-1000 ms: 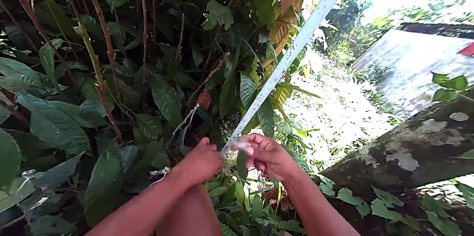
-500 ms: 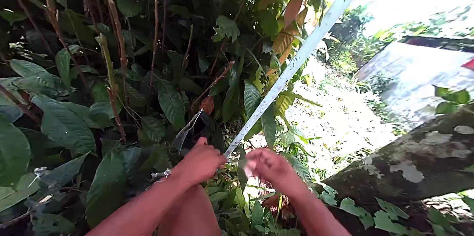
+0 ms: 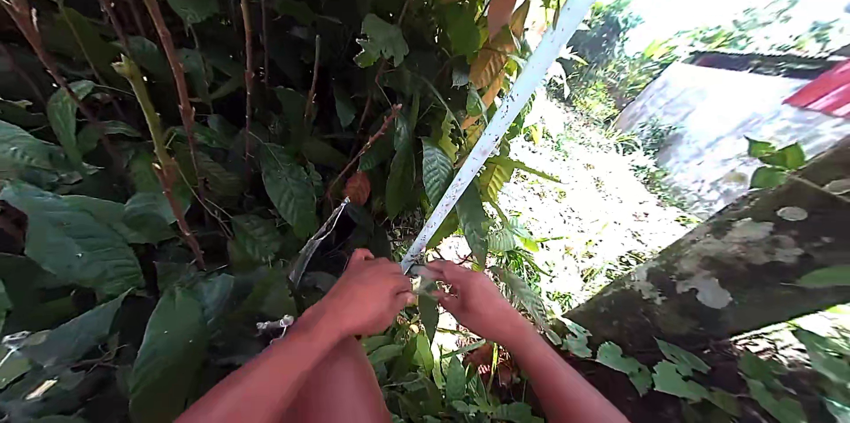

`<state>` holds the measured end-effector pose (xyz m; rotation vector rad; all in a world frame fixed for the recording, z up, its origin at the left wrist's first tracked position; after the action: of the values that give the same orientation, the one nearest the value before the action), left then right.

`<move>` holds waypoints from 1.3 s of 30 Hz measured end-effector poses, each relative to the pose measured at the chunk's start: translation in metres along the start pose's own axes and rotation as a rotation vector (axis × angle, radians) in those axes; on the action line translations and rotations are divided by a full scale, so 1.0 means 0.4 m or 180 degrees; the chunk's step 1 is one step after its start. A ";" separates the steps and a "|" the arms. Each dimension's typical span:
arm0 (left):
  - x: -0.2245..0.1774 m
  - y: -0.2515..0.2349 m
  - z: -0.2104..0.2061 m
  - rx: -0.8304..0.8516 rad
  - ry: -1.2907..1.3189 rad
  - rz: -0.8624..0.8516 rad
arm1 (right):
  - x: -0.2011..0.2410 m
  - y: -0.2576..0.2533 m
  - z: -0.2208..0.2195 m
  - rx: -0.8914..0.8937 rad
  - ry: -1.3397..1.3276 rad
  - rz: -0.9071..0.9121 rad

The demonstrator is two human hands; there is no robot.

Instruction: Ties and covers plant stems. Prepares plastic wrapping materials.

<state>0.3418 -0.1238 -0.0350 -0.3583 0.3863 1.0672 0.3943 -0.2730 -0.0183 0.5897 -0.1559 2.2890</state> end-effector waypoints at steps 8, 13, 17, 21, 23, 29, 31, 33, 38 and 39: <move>0.027 -0.025 0.021 -0.0200 0.0371 0.0249 | -0.007 0.011 -0.037 0.0079 -0.1414 -0.0569; 0.069 -0.025 0.051 -0.0447 0.0553 0.0542 | 0.129 0.097 0.005 -0.0262 -0.1307 0.0414; 0.007 -0.029 0.004 -0.0342 0.0253 0.0228 | 0.014 -0.023 0.071 -0.0169 -0.1589 0.0007; 0.014 -0.017 0.044 -0.0749 0.0408 0.0310 | -0.026 -0.020 -0.019 -0.0288 -0.0638 -0.0509; 0.017 -0.025 0.050 -0.0622 0.0537 0.0365 | -0.011 0.011 -0.044 -0.0336 -0.1161 -0.0714; 0.038 -0.043 0.055 -0.0506 0.0889 0.0676 | 0.055 0.120 -0.044 -0.0640 -0.0935 -0.0140; 0.040 -0.056 0.049 -0.0460 0.0897 0.0712 | 0.121 0.154 -0.025 -0.0813 -0.0750 0.0468; 0.016 -0.064 0.029 -0.0254 0.0647 0.0584 | 0.144 0.137 0.016 -0.0644 -0.1475 0.0484; -0.008 -0.044 0.022 -0.0199 0.0306 0.0275 | 0.022 0.053 0.084 -0.0334 0.0040 -0.0325; 0.005 -0.042 0.041 -0.0296 0.0329 0.0319 | 0.058 0.065 0.072 -0.0462 0.0280 -0.0141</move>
<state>0.3600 -0.1220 -0.0200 -0.4823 0.4516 1.1700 0.3726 -0.2844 0.0195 0.4133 -0.2611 2.2337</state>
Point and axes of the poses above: each hand's wrist, its own y-axis away from the middle knuckle, its own z-axis out of the back of the hand, x = y × z, the point moved 7 cm from there along -y, towards the middle knuckle, and after that the axes turned 1 degree about x, right-handed, at the moved point
